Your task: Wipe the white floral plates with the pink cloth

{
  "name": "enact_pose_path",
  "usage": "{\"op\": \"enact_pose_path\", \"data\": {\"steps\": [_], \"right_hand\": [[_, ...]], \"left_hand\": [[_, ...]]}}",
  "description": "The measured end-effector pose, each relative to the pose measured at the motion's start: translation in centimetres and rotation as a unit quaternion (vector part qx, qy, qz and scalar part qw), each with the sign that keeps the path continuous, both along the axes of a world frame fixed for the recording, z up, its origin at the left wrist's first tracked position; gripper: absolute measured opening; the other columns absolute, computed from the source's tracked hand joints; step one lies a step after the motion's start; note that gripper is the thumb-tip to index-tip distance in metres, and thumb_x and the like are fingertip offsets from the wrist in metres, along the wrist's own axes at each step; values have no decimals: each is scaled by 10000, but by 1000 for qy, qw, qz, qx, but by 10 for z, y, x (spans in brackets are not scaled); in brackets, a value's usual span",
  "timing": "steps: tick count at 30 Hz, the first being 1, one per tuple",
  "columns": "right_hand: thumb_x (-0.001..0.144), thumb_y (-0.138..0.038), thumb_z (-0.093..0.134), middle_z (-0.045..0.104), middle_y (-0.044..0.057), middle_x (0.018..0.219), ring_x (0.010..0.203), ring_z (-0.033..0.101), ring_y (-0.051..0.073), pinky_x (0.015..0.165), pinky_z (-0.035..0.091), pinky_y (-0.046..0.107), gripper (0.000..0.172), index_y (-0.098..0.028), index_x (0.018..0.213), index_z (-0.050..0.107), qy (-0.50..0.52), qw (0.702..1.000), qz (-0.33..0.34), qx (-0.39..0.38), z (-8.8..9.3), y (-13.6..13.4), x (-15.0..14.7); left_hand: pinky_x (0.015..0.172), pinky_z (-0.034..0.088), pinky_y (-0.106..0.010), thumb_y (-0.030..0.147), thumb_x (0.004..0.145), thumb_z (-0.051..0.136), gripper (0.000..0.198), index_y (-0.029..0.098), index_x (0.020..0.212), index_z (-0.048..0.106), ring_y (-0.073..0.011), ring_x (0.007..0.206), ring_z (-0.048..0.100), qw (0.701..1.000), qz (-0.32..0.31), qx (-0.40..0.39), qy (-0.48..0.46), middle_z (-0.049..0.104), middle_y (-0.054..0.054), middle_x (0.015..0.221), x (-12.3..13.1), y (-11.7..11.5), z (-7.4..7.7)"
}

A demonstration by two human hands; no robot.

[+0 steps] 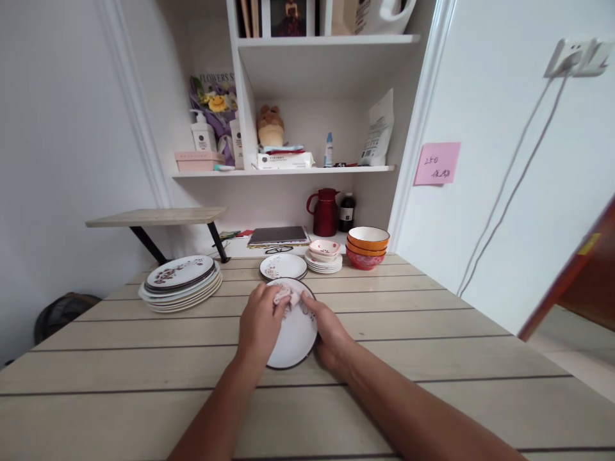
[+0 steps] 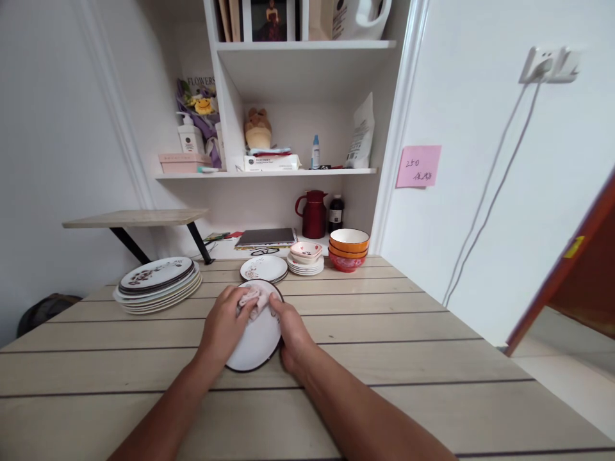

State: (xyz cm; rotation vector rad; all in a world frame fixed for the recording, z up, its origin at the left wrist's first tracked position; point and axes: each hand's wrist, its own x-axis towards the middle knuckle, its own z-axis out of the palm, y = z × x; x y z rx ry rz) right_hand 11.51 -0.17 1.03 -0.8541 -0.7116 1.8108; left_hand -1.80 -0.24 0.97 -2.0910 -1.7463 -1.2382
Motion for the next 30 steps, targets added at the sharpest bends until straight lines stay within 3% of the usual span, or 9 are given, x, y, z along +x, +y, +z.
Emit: {"op": "enact_pose_path", "data": {"steps": [4,14,21,30], "right_hand": [[837,-424,569,759,85,853,707,681,192,745,512,314,352,-131,991,689,0,1000,12,-5,-1,0,0],[842,-463,554,759,95,877,716,684,205,749,514,328,404,-128,1027,683,-24,1000,6,-6,1,-1,1],[843,-474,554,757,93,862,783,682,203,795,492,318,417,-136,1052,679,-37,999,4,1,-2,4,3],[813,-489,586,748,65,808,632,623,165,690,458,289,384,-146,957,682,-56,998,4,-3,-6,9,3]], "left_hand": [[781,476,-349,305,883,515,156,215,934,633,-230,908,590,999,37,-22,-27,624,-54,927,-13,6,0],[811,470,-365,332,867,502,169,218,914,616,-239,928,584,995,-29,-1,-95,613,-63,923,-21,16,-12],[806,472,-352,330,877,470,188,216,937,607,-227,909,585,993,-32,1,-111,608,-63,921,-21,20,-20],[850,464,-365,322,899,445,217,204,1000,597,-228,956,582,994,-26,-1,-110,611,-69,967,-22,23,-27]]}}
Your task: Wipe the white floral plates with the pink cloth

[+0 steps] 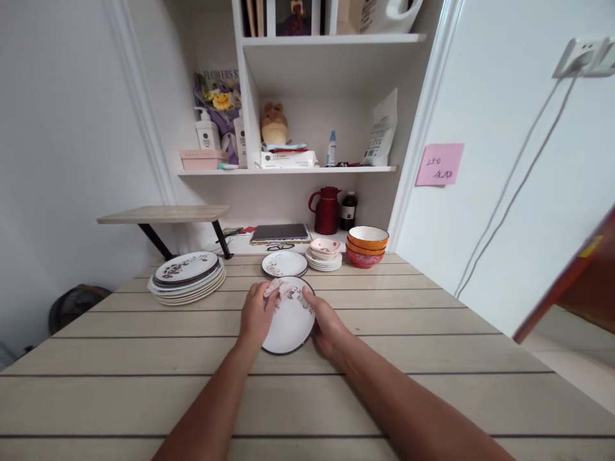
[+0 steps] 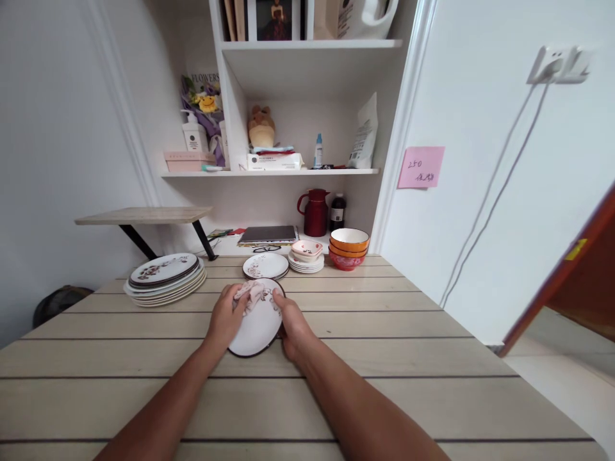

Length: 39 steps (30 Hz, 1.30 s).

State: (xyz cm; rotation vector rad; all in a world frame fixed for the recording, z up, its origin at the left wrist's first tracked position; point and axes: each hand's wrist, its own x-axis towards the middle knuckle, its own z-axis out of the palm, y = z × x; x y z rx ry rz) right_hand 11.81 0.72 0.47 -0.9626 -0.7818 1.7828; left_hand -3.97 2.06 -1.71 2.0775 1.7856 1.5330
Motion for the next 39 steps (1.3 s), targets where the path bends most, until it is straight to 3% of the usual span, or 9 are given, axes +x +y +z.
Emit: {"op": "enact_pose_path", "data": {"steps": [19,25,32,39], "right_hand": [[829,-494,580,755,93,898,770,686,204,792,495,331,418,-137,1026,672,52,999,9,-2,-2,2,4],[861,-495,538,758,88,880,767,697,212,818,515,349,416,-133,1007,682,62,998,25,2,5,-3,7],[872,-479,529,755,85,850,792,701,205,851,510,343,387,-126,942,675,108,994,35,2,-2,2,7],[875,-483,523,754,86,840,775,704,204,788,528,334,380,-136,916,672,115,992,42,-3,-2,1,10]], "left_hand": [[861,478,-355,289,883,527,195,224,1033,635,-216,956,564,995,-17,66,72,586,-62,952,13,-12,7],[921,461,-396,242,844,577,417,211,1250,488,-232,1051,541,991,-59,72,99,579,-90,1086,21,-21,8],[876,482,-390,153,784,600,231,202,1002,541,-238,1012,540,979,-133,64,143,586,-80,1031,35,-30,10],[853,482,-383,25,742,571,335,246,991,613,-226,981,529,957,-145,65,245,604,-50,1066,36,-35,12]]}}
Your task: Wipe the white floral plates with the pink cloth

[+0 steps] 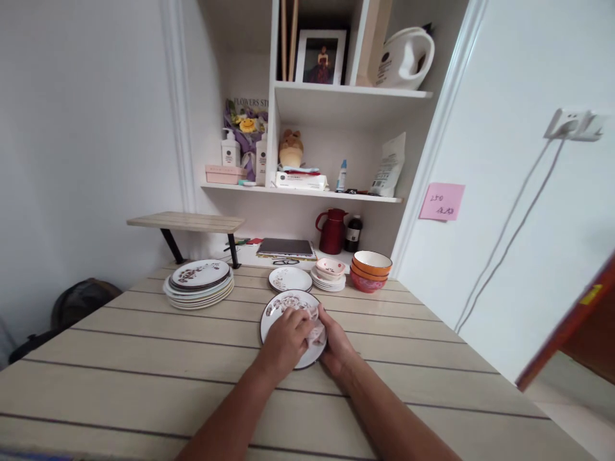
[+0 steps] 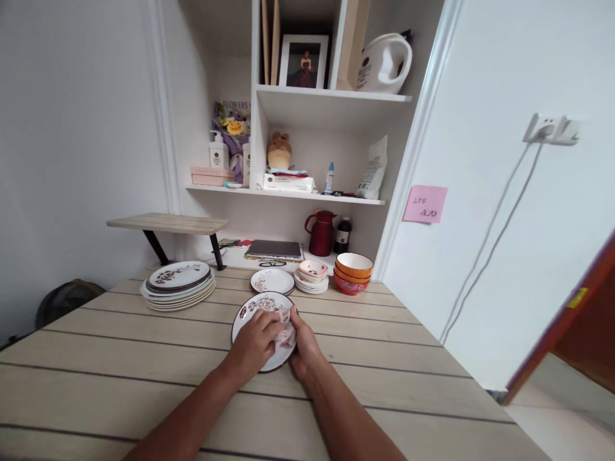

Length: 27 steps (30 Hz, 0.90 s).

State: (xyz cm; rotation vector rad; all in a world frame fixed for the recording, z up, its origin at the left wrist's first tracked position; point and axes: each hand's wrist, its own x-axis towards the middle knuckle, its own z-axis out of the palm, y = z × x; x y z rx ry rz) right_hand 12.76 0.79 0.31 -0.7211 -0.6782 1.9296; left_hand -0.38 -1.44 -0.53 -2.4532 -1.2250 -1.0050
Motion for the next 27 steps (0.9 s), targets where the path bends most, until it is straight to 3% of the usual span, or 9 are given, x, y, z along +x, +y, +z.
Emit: {"op": "enact_pose_path", "data": {"steps": [7,11,14,18,24,27], "right_hand": [[827,-497,594,756,78,811,703,698,198,753,534,328,397,-132,958,678,-44,999,5,10,1,-9,-4],[813,-524,595,759,101,898,805,709,229,816,529,361,459,-135,1043,674,-59,998,-6,18,1,-12,-8],[821,-535,573,756,110,934,854,707,243,828,528,379,476,-141,1072,664,-50,999,-20,2,-3,-8,-7],[851,-526,528,753,108,953,878,703,245,836,526,389,454,-149,1065,661,-23,999,-33,7,-6,1,-3],[862,-518,520,754,105,871,807,702,220,821,523,348,442,-116,951,681,4,1000,1,7,-1,-1,-2],[818,-524,590,748,92,779,712,692,203,777,525,323,428,-109,877,681,-28,999,24,-5,1,-7,-4]], "left_hand": [[840,456,-435,108,812,580,349,269,1119,613,-253,969,543,991,110,75,30,605,-82,1087,-2,-2,-2],[787,461,-408,123,804,595,313,228,1099,609,-261,937,546,973,228,35,-11,607,-86,1025,-8,0,0],[754,468,-382,122,794,596,262,196,1044,610,-259,924,551,964,265,12,-23,598,-87,979,-12,1,1],[750,485,-350,119,785,585,214,197,983,612,-249,955,562,969,244,4,-21,596,-79,983,-10,-2,-1],[767,504,-336,78,806,518,300,207,1066,593,-224,953,587,997,74,10,24,618,-70,1037,2,-8,-7],[768,501,-341,100,852,485,263,195,1070,599,-220,918,600,995,65,64,34,636,-75,1011,3,-7,-9]]}}
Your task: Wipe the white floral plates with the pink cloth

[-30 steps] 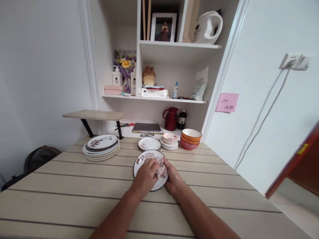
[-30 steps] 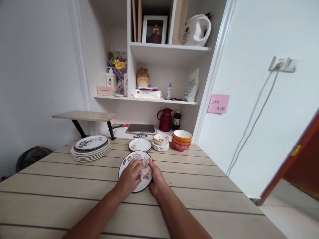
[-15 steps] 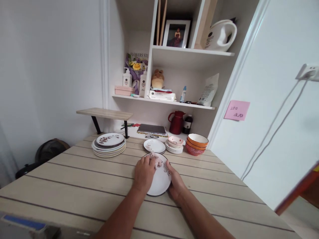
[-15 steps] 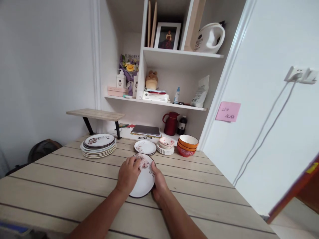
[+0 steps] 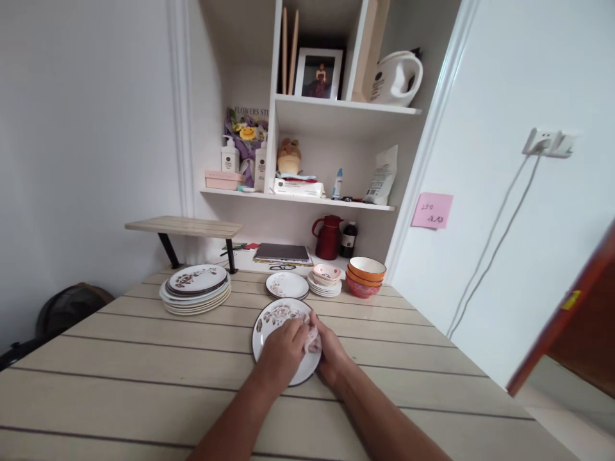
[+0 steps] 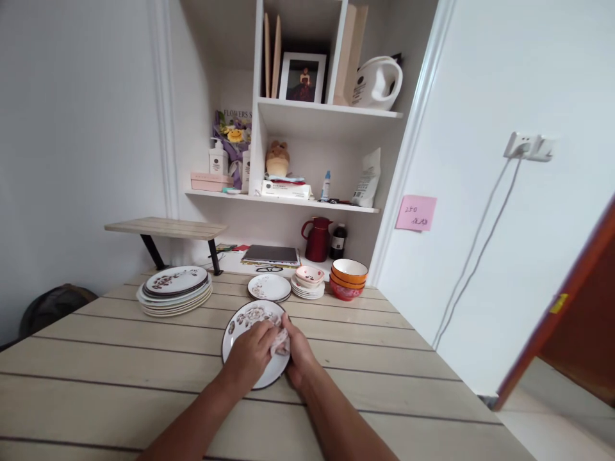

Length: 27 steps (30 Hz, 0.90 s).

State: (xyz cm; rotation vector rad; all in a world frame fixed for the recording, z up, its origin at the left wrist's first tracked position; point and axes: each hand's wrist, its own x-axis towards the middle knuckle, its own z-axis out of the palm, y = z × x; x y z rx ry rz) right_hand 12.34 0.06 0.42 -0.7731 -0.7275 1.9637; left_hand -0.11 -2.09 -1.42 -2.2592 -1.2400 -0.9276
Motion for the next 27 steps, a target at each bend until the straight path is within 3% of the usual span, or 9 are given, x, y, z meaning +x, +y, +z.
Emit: {"op": "enact_pose_path", "data": {"steps": [5,11,14,22,27], "right_hand": [[797,-514,620,757,102,848,778,701,225,823,513,346,436,-116,967,679,-13,1000,-7,19,0,-5,-6],[822,-519,576,753,123,943,890,697,246,887,495,375,474,-121,1065,664,28,998,-48,4,-1,3,-5],[846,-523,532,755,115,921,913,694,250,887,496,395,469,-135,1078,655,65,995,-77,-12,-2,10,0],[854,-521,522,751,122,903,866,695,234,866,503,367,476,-105,1033,665,84,995,-59,11,0,12,1],[814,-513,598,753,103,850,798,695,220,837,503,342,447,-102,971,679,9,999,-14,42,-1,4,-4]], "left_hand": [[839,471,-371,141,880,512,294,164,1163,589,-228,944,594,988,115,99,-14,649,-90,1032,-9,2,5],[881,422,-434,193,849,586,241,181,1084,637,-245,948,569,968,246,27,-38,642,-72,970,-16,0,17],[824,443,-396,155,813,604,251,178,1060,639,-237,927,562,973,230,-7,-13,622,-62,966,-13,-1,17],[806,472,-325,33,769,526,407,181,1141,600,-205,924,564,996,84,-4,19,611,-49,1012,1,1,6],[889,435,-377,122,820,553,387,187,1199,587,-224,971,572,995,90,49,-1,630,-76,1047,-4,-1,12]]}}
